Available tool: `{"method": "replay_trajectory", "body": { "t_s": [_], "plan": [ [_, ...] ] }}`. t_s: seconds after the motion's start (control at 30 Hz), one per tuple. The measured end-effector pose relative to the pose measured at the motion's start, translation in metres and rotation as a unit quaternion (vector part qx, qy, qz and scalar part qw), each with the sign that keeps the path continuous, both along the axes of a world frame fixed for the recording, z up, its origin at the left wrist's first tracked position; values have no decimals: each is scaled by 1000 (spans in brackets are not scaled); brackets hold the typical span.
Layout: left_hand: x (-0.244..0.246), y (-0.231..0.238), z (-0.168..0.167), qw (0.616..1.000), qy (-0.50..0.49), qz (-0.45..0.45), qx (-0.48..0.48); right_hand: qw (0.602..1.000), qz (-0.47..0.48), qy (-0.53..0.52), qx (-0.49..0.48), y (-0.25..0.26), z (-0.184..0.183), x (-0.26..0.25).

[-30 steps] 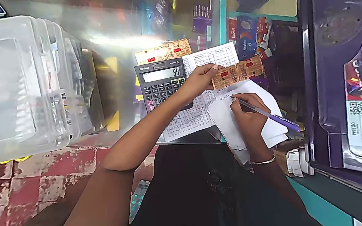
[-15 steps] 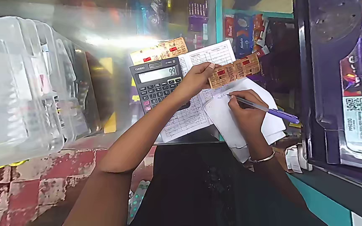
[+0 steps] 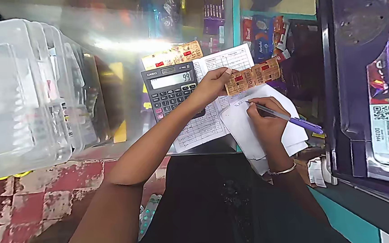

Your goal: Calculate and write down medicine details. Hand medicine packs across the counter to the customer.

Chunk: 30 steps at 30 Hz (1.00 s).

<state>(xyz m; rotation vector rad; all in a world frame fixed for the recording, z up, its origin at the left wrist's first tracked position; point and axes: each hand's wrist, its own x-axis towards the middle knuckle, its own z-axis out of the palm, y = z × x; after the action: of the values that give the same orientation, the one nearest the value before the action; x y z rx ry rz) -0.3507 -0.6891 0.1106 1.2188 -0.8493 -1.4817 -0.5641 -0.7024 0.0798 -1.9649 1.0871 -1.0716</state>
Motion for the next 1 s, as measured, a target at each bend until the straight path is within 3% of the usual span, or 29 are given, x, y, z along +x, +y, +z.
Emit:
{"method": "replay_trajectory", "body": {
  "t_s": [1.0],
  "plan": [
    [0, -1, 1, 1000, 5, 4, 4, 1000, 0, -10, -1, 0, -1, 1]
  ]
}}
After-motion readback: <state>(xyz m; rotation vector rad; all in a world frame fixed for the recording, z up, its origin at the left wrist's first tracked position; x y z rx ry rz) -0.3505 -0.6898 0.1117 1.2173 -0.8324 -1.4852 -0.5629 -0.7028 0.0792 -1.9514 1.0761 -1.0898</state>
